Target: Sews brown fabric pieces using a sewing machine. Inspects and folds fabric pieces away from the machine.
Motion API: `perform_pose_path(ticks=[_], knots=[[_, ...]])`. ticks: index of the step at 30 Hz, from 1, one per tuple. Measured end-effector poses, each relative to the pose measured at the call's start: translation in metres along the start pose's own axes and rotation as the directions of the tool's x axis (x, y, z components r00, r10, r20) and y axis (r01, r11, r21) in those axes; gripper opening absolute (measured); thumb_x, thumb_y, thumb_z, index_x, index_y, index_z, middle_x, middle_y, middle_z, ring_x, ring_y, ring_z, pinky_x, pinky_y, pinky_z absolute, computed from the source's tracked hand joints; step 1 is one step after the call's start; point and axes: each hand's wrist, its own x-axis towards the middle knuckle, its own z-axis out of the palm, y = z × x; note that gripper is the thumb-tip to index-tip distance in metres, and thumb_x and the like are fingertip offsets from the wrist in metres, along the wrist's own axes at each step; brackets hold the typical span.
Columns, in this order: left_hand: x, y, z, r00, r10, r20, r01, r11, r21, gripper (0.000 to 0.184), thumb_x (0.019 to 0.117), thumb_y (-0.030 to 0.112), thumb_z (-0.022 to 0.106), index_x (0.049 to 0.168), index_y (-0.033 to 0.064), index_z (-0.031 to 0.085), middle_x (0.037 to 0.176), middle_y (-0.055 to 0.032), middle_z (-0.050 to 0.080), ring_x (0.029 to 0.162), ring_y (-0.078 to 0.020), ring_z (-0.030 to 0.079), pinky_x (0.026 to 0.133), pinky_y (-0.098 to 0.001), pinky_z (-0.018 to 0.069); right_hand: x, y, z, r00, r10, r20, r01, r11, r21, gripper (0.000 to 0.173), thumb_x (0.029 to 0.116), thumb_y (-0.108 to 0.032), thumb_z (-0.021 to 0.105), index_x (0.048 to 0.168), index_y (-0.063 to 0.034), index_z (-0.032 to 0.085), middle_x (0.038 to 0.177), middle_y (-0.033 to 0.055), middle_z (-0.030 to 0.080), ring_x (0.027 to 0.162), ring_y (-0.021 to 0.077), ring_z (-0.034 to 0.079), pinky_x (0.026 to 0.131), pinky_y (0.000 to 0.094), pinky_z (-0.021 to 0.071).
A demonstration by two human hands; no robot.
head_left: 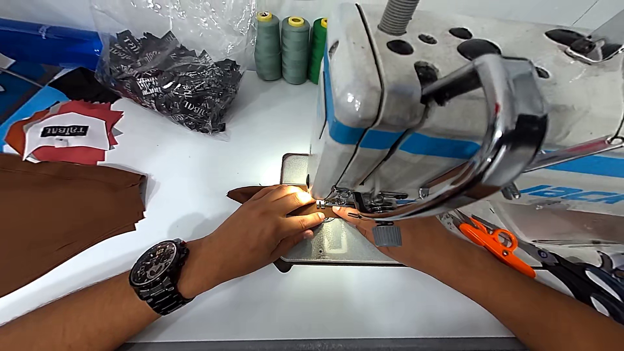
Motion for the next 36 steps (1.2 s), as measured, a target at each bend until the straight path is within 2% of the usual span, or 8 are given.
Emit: perform_pose_path(ticks=[5, 8, 14, 19, 23, 29, 32, 36], knots=[[0.0, -0.001, 0.0, 1.0, -0.01, 0.006, 0.01, 1.0, -0.008, 0.035, 0.1049, 0.036, 0.048, 0.12, 0.0236, 0.077, 0.124, -0.0006, 0.069, 0.127, -0.0176, 0.058, 0.111, -0.036, 0.0438, -0.003, 0.004, 0.008, 0.997, -0.019, -0.081, 0.02, 1.0, 0.008, 0.024, 0.097, -0.026, 0.056, 0.097, -0.0185, 0.079, 0.082, 0.0016, 0.071, 0.077, 0.0173, 0.071, 0.06, 0.0349, 0.0558], [-0.005, 0.002, -0.001, 1.0, 0.017, 0.022, -0.016, 0.999, -0.043, 0.035, 0.1054, 0.035, 0.048, 0.121, 0.0226, 0.077, 0.126, -0.001, 0.068, 0.125, -0.0176, 0.059, 0.109, -0.0373, 0.0458, -0.004, 0.007, 0.007, 0.977, 0.064, -0.201, -0.058, 0.998, 0.036, 0.025, 0.0962, -0.032, 0.058, 0.087, -0.0175, 0.076, 0.073, -0.0007, 0.068, 0.073, 0.0136, 0.069, 0.059, 0.0333, 0.0537], [-0.016, 0.006, -0.014, 0.999, 0.024, -0.026, -0.024, 1.0, 0.004, 0.031, 0.1046, 0.034, 0.05, 0.113, 0.0155, 0.074, 0.11, 0.0001, 0.071, 0.111, -0.017, 0.065, 0.099, -0.0377, 0.0507, -0.008, 0.011, -0.002, 0.991, 0.061, -0.123, -0.052, 0.996, 0.072, 0.038, 0.0933, -0.051, 0.06, 0.103, -0.019, 0.077, 0.076, -0.0007, 0.069, 0.069, 0.0146, 0.068, 0.055, 0.0348, 0.0528], [-0.02, -0.02, -0.025, 1.0, 0.002, 0.03, -0.001, 0.999, -0.041, 0.024, 0.0982, 0.032, 0.061, 0.098, 0.0115, 0.074, 0.097, -0.0017, 0.069, 0.096, -0.0176, 0.066, 0.084, -0.0341, 0.0549, -0.011, 0.025, -0.02, 0.998, -0.048, -0.044, 0.053, 0.989, 0.137, 0.021, 0.0933, -0.031, 0.064, 0.101, -0.0164, 0.077, 0.093, 0.0011, 0.073, 0.084, 0.0165, 0.071, 0.074, 0.0355, 0.059], [-0.061, 0.017, -0.036, 0.993, -0.111, 0.026, 0.114, 0.983, -0.145, 0.018, 0.0972, 0.02, 0.06, 0.097, 0.0113, 0.076, 0.097, 0.0002, 0.071, 0.094, -0.0123, 0.068, 0.084, -0.03, 0.0576, -0.05, -0.004, -0.024, 0.995, 0.098, -0.013, -0.088, 0.937, 0.339, 0.017, 0.0985, -0.023, 0.064, 0.102, -0.0159, 0.079, 0.1, -0.0023, 0.07, 0.091, 0.0105, 0.067, 0.081, 0.033, 0.0585], [-0.179, 0.117, -0.081, 0.894, -0.443, 0.064, 0.369, 0.648, -0.666, 0.01, 0.0953, 0.024, 0.07, 0.097, 0.0151, 0.075, 0.087, 0.011, 0.072, 0.073, 0.0025, 0.065, 0.065, -0.0145, 0.0568, -0.134, -0.128, -0.045, 0.966, 0.254, 0.047, -0.212, 0.677, 0.705, 0.016, 0.0994, -0.034, 0.066, 0.101, -0.0213, 0.076, 0.09, -0.0126, 0.07, 0.079, -0.002, 0.065, 0.07, 0.0171, 0.0567], [-0.256, 0.153, -0.073, 0.83, -0.524, 0.189, 0.488, 0.521, -0.701, 0.009, 0.0921, 0.023, 0.074, 0.093, 0.0141, 0.074, 0.084, 0.009, 0.072, 0.071, 0.0008, 0.065, 0.064, -0.0163, 0.0559, -0.157, -0.178, -0.003, 0.957, 0.247, 0.154, -0.266, 0.531, 0.804, 0.016, 0.0965, -0.034, 0.07, 0.096, -0.0195, 0.076, 0.086, -0.0114, 0.072, 0.075, -0.0004, 0.066, 0.068, 0.0186, 0.0577], [-0.331, 0.175, -0.031, 0.635, -0.73, 0.254, 0.67, 0.356, -0.651, 0.003, 0.0907, 0.014, 0.074, 0.092, 0.0121, 0.075, 0.073, 0.0068, 0.069, 0.058, -0.001, 0.059, 0.054, -0.0183, 0.0505, -0.162, -0.216, 0.079, 0.947, 0.211, 0.244, -0.317, 0.472, 0.823, 0.012, 0.095, -0.024, 0.071, 0.094, -0.0141, 0.078, 0.085, -0.008, 0.074, 0.077, 0.0007, 0.068, 0.071, 0.0231, 0.0587]])
